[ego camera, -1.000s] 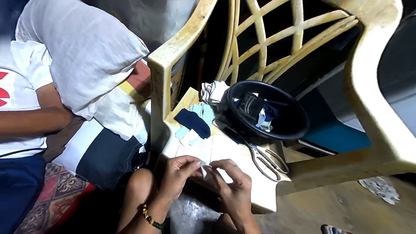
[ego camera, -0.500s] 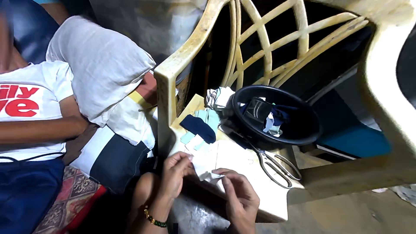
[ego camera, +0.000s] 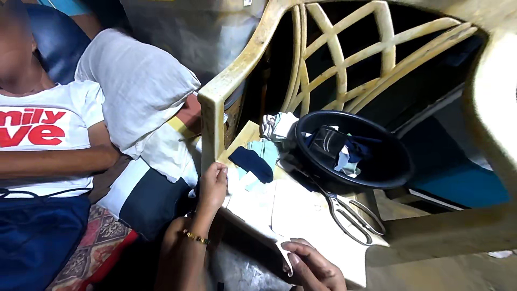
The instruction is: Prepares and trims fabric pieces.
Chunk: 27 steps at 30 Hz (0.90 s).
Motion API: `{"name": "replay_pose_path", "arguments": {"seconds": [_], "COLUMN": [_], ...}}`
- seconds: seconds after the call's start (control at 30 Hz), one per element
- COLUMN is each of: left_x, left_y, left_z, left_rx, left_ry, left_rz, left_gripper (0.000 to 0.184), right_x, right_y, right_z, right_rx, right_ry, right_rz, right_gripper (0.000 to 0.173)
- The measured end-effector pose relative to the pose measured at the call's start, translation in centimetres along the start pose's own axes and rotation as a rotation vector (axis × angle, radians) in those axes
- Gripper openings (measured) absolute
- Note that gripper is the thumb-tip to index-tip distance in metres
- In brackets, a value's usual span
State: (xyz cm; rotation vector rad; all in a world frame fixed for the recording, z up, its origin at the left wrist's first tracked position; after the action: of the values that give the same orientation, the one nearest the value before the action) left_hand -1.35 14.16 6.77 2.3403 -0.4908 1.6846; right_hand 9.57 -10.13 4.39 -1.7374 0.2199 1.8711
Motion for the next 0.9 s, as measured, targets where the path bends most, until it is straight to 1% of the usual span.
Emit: {"name": "replay_pose_path", "arguments": {"seconds": [0.07,0.13,0.2,0.23,0.27,0.3,0.33,0.37,0.4,0.43,0.47,0.5,0.57,0.67,0.73,0.8,0.9], "left_x": [1.2,1.6,1.6,1.7,2.1,2.7,3.2,3.3,3.1,2.6,2.1,1.5,0.7,0.5,0.4,0.1,-0.7], "left_y": [-1.7,-3.5,-4.0,-3.5,-2.4,-0.6,1.6,4.0,6.3,8.1,9.2,9.8,9.9,9.2,8.9,8.7,8.7], "left_z": [1.1,2.2,2.8,2.9,3.0,3.3,3.9,4.6,5.4,6.0,6.3,6.4,6.1,5.6,5.7,6.2,6.9], "left_rx": [-0.090,-0.139,-0.149,-0.138,-0.141,-0.182,-0.291,-0.449,-0.617,-0.725,-0.756,-0.723,-0.569,-0.379,-0.320,-0.282,-0.241], "left_ry": [-0.251,-0.436,-0.558,-0.568,-0.516,-0.422,-0.300,-0.158,-0.010,0.105,0.171,0.206,0.248,0.320,0.298,0.252,0.191], "left_rz": [0.047,0.092,0.103,0.131,0.181,0.241,0.269,0.238,0.168,0.100,0.059,0.048,0.073,0.087,0.069,0.065,0.074], "left_gripper": [0.025,0.022,0.022,0.026,0.032,0.036,0.039,0.042,0.047,0.053,0.056,0.054,0.043,0.031,0.025,0.022,0.020], "right_x": [-0.2,-0.5,-0.9,-0.9,-0.9,-0.9,-0.9,-0.9,-1.0,-1.0,-1.0,-1.0,-1.0,-0.9,-0.8,-0.6,0.1], "right_y": [0.0,-0.4,-0.9,-1.1,-1.3,-1.5,-1.7,-1.9,-2.0,-2.2,-2.3,-2.5,-2.7,-3.6,-4.4,-5.2,-6.1], "right_z": [0.1,0.1,0.0,-0.2,-0.3,-0.3,-0.1,0.0,0.3,0.5,0.6,0.6,0.3,-1.2,-2.3,-3.2,-3.8], "right_rx": [-0.039,-0.068,-0.093,-0.119,-0.157,-0.200,-0.248,-0.295,-0.342,-0.384,-0.414,-0.429,-0.408,-0.227,-0.097,-0.008,0.032], "right_ry": [0.026,0.085,0.159,0.196,0.229,0.250,0.264,0.273,0.276,0.279,0.291,0.303,0.296,0.289,0.307,0.337,0.391], "right_rz": [0.020,0.009,-0.013,-0.029,-0.050,-0.068,-0.083,-0.093,-0.098,-0.097,-0.096,-0.092,-0.066,-0.011,0.020,0.041,0.096], "right_gripper": [0.034,0.034,0.031,0.030,0.030,0.029,0.029,0.029,0.029,0.027,0.025,0.024,0.026,0.040,0.044,0.043,0.036]}}
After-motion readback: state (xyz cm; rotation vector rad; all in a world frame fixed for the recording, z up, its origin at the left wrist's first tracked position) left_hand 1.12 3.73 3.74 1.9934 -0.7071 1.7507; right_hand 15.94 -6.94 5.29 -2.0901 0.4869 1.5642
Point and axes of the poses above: each hand's wrist, its own y-axis away from the middle knuckle, its own z-axis out of the palm, x = y × z, the point moved 7 cm from there along -y, towards the middle knuckle, and after that the axes turned 3 degrees about -y, right-handed, at the moved point
